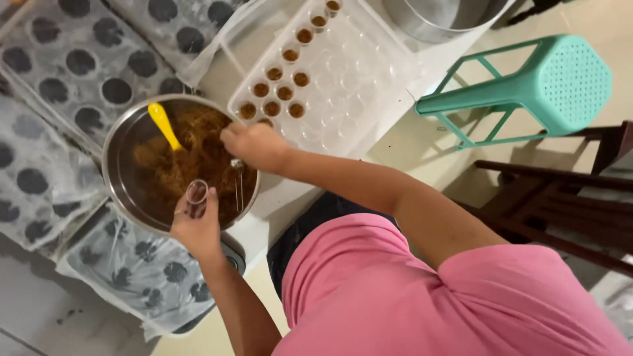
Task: Scooping filling into small plastic containers.
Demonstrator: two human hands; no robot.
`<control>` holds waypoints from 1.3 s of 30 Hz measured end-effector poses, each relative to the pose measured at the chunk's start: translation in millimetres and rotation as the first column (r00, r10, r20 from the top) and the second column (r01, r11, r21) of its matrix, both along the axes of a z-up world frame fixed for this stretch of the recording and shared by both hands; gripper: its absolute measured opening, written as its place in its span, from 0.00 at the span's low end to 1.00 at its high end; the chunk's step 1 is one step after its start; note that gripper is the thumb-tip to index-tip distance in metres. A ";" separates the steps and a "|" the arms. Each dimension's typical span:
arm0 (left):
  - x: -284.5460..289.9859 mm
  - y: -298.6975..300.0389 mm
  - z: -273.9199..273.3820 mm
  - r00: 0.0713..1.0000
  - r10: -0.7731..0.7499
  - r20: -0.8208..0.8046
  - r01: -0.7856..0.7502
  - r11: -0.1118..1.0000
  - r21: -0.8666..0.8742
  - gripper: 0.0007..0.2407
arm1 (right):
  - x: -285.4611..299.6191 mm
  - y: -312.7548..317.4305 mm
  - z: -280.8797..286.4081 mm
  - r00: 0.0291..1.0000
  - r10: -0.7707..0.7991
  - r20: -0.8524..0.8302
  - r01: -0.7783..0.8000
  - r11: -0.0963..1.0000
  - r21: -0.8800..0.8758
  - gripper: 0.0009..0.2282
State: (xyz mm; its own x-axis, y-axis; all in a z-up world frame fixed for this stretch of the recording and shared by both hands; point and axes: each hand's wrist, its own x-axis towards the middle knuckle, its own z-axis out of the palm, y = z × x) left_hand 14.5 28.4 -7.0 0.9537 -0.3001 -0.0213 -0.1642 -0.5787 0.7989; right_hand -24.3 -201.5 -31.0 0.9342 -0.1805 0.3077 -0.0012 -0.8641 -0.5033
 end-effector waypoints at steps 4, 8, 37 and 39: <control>-1.3 -0.1 -4.2 0.983 0.073 -0.167 -0.097 0.985 -0.142 0.15 | 7.9 16.1 -11.2 0.998 0.022 -0.051 -0.020 1.000 0.022 0.05; -6.2 -2.0 4.4 0.974 0.114 -0.194 -0.137 0.985 -0.109 0.15 | 15.1 23.7 -15.8 0.995 -0.001 -0.099 0.013 0.992 0.125 0.05; -26.6 -29.7 89.4 0.994 0.103 0.044 -0.087 0.960 -0.266 0.20 | -24.3 -17.5 23.8 0.967 -0.254 -0.030 0.223 0.782 0.582 0.05; -34.8 -33.0 110.6 0.950 -0.047 0.308 0.097 0.984 -0.149 0.20 | -28.5 -10.6 28.8 0.951 -0.290 -0.102 0.297 0.779 0.553 0.06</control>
State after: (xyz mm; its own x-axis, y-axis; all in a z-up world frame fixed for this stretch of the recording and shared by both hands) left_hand -20.3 -4.6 103.5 0.8834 -0.3438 0.3184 -0.4488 -0.4249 0.7862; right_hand -52.8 -212.1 -2.2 0.8105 -0.5828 0.0592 -0.2171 -0.3927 -0.8937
